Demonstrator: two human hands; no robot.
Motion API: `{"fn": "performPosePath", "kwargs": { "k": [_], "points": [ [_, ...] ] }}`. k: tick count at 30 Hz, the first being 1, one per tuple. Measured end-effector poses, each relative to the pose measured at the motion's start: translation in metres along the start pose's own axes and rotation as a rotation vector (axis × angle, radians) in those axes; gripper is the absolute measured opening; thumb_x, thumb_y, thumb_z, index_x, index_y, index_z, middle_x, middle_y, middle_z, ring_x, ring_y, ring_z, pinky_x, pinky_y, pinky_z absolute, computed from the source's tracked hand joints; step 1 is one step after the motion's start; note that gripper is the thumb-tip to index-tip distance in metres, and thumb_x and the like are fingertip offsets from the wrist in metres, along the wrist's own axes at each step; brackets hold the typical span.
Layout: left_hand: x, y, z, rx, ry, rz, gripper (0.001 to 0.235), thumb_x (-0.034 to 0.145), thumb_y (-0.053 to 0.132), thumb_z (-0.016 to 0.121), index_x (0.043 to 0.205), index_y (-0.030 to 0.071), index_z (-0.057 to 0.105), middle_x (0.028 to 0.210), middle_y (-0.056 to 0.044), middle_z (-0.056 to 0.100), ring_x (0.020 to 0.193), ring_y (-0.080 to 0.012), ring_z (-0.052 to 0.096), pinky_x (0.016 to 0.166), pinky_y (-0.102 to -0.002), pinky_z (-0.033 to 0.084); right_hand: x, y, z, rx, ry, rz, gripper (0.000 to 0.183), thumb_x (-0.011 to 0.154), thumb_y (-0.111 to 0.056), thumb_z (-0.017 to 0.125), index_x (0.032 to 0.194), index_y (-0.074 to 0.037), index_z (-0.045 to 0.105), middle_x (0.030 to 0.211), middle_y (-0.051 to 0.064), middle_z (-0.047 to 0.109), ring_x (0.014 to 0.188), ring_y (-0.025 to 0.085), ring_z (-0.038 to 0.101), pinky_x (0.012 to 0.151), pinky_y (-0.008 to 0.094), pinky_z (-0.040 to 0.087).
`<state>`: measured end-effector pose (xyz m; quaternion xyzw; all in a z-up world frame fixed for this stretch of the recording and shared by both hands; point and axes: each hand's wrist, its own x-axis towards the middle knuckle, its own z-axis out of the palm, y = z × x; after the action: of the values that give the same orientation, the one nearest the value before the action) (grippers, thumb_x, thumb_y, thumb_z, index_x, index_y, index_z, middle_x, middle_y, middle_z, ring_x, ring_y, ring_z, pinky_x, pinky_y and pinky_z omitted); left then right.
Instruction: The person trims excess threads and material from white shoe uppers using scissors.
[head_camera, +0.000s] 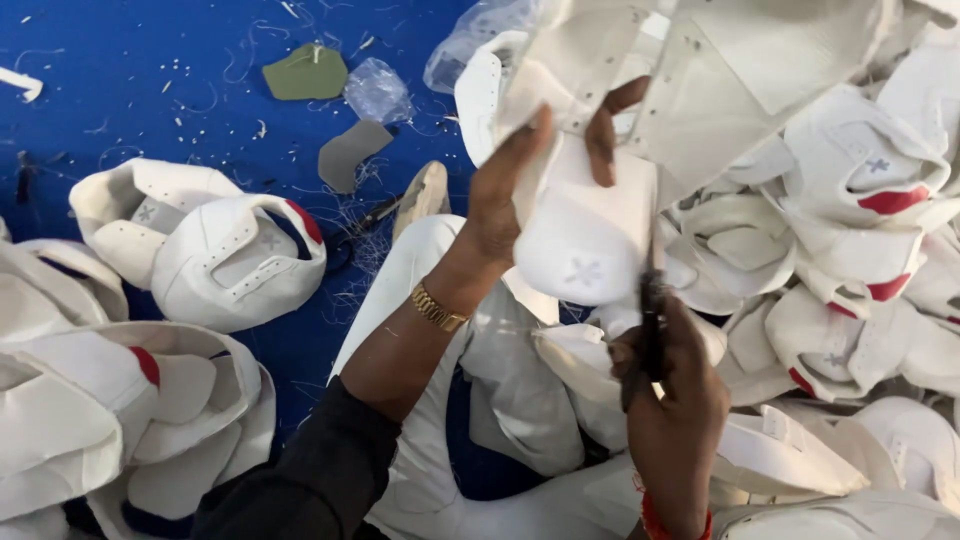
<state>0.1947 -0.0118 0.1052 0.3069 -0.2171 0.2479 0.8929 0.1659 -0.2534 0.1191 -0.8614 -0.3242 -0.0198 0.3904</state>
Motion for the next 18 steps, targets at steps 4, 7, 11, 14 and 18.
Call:
{"fn": "performPosePath", "kwargs": {
  "k": [4, 7, 11, 14, 18],
  "points": [
    [-0.001, -0.016, -0.022, 0.084, -0.077, -0.034, 0.042, 0.094, 0.034, 0.065, 0.117, -0.001, 0.065, 0.100, -0.012, 0.064, 0.144, -0.0250, 0.046, 0.126, -0.039, 0.038, -0.003, -0.001, -0.002, 0.348, 0.156, 0.080, 0.064, 0.096, 0.017, 0.053, 0.156, -0.003, 0.043, 0.103, 0.012, 0.069, 0.085, 0.015, 0.066, 0.075, 0.026, 0.055],
    [-0.004, -0.033, -0.041, 0.127, -0.117, 0.062, 0.029, 0.094, 0.025, 0.065, 0.109, 0.000, 0.064, 0.098, -0.012, 0.065, 0.135, -0.0260, 0.052, 0.120, -0.044, 0.044, -0.003, 0.001, -0.013, 0.366, 0.339, 0.090, 0.067, 0.100, 0.020, 0.049, 0.162, -0.003, 0.035, 0.106, 0.014, 0.068, 0.088, 0.016, 0.064, 0.077, 0.028, 0.056],
    [-0.013, -0.040, -0.070, 0.075, -0.085, 0.183, 0.006, 0.094, 0.008, 0.063, 0.091, 0.002, 0.063, 0.093, -0.013, 0.064, 0.115, -0.0269, 0.061, 0.111, -0.047, 0.053, -0.013, 0.012, -0.021, 0.427, 0.432, -0.021, 0.070, 0.099, 0.014, 0.056, 0.163, -0.002, 0.033, 0.104, 0.010, 0.064, 0.085, 0.012, 0.059, 0.073, 0.023, 0.049],
    [-0.014, -0.036, -0.067, -0.200, 0.026, 0.021, 0.010, 0.089, 0.002, 0.059, 0.080, 0.003, 0.061, 0.087, -0.013, 0.061, 0.105, -0.0264, 0.061, 0.107, -0.039, 0.053, -0.017, 0.017, -0.024, 0.400, 0.366, -0.051, 0.079, 0.090, 0.010, 0.068, 0.162, 0.000, 0.035, 0.113, 0.010, 0.060, 0.096, 0.013, 0.059, 0.083, 0.025, 0.051],
    [-0.023, -0.038, -0.070, -0.102, 0.145, 0.006, 0.012, 0.084, -0.001, 0.057, 0.074, 0.006, 0.058, 0.080, -0.011, 0.057, 0.092, -0.0250, 0.059, 0.107, -0.038, 0.055, -0.013, 0.024, -0.021, 0.400, 0.235, -0.082, 0.085, 0.081, 0.000, 0.081, 0.155, 0.002, 0.040, 0.118, 0.011, 0.062, 0.094, 0.012, 0.060, 0.081, 0.025, 0.052]
  ]
}}
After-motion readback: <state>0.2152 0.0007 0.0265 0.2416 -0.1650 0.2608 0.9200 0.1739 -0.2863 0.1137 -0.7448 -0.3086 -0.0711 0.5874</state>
